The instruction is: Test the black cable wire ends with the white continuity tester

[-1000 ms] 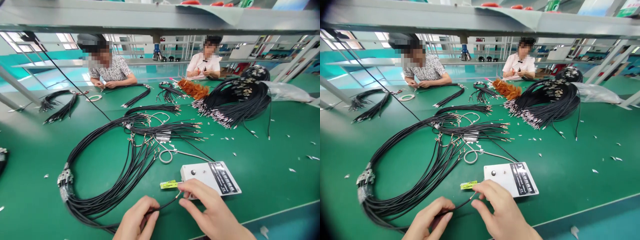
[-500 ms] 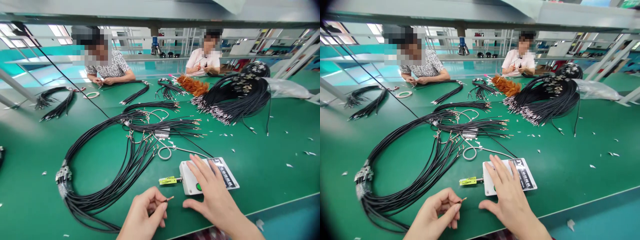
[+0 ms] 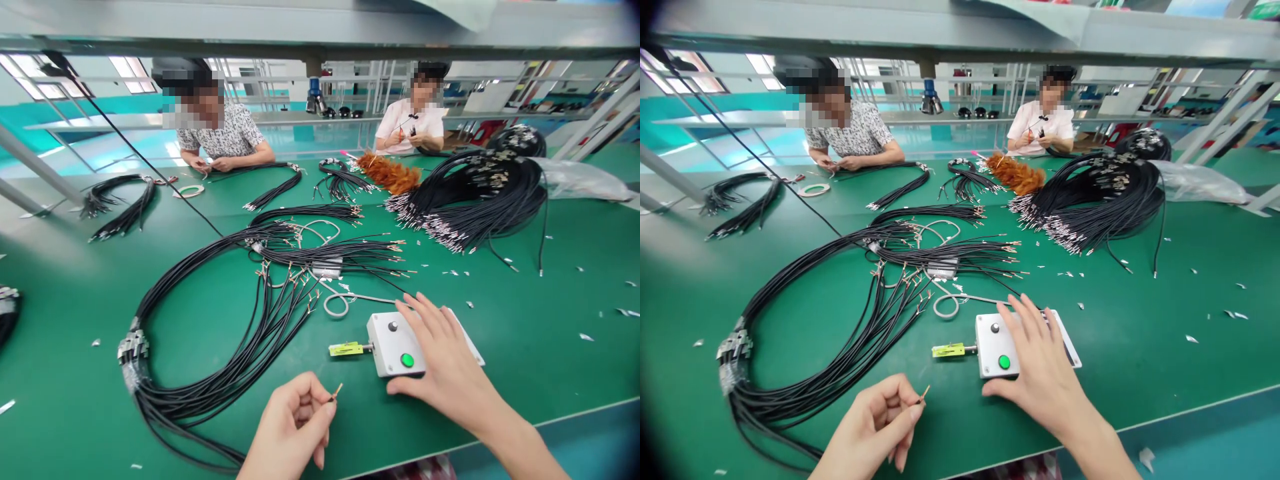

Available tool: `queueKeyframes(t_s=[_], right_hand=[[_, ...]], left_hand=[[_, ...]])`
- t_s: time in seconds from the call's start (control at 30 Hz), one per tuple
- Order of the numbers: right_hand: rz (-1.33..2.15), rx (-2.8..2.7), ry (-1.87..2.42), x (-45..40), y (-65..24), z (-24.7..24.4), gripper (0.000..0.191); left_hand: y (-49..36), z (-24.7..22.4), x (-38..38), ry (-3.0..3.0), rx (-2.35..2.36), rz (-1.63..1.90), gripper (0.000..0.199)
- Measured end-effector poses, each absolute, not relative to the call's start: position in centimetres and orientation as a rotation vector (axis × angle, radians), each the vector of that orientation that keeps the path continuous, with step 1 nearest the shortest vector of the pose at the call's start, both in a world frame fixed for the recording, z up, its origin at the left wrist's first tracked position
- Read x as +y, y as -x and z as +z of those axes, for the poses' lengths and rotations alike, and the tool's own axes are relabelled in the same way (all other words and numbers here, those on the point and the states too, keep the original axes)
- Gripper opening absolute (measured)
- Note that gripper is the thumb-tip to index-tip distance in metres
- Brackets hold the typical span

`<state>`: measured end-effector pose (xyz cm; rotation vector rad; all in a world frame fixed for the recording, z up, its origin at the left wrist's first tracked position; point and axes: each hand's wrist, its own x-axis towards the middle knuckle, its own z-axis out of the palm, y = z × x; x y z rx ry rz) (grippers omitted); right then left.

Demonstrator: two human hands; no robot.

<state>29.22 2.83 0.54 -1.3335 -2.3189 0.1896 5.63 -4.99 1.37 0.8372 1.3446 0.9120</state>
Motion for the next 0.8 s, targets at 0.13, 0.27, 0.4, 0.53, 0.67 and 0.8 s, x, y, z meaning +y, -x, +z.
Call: queueKeyframes(t_s=[0.13,0.27,0.4,0.53,0.67,0.8], right_hand=[[0.941,-1.867,1.153,-1.0,-24.7,1.5,0.034],[1.737,-1.168,1.067,-2.8,-20.7,0.9,0.028],[2.014,-0.714,0.913,-2.9,-19.4,-0.3,0.033],[2.139,-0.47,0.84,-3.6,-18.9,-1.6,0.035],[2.067,-0.471,0.861,-3.9,-19.0,-1.7,0.036],[1.953,-0.599,0.898,-3.8,-19.3,-1.1,0.037]], left_hand=[[-5.8,1.3,-5.4,-1.009,1.357,0.912,0.025],[-5.9,1.0,-5.7,-1.06,1.353,0.951,0.026],[-5.6,0.9,-5.8,-0.906,1.259,0.986,0.034],[-5.3,1.0,-5.4,-0.786,1.164,1.013,0.046],[-5.3,0.5,-5.4,-0.771,1.152,1.034,0.048],[-5.4,-0.2,-5.4,-0.775,1.152,1.034,0.046]])
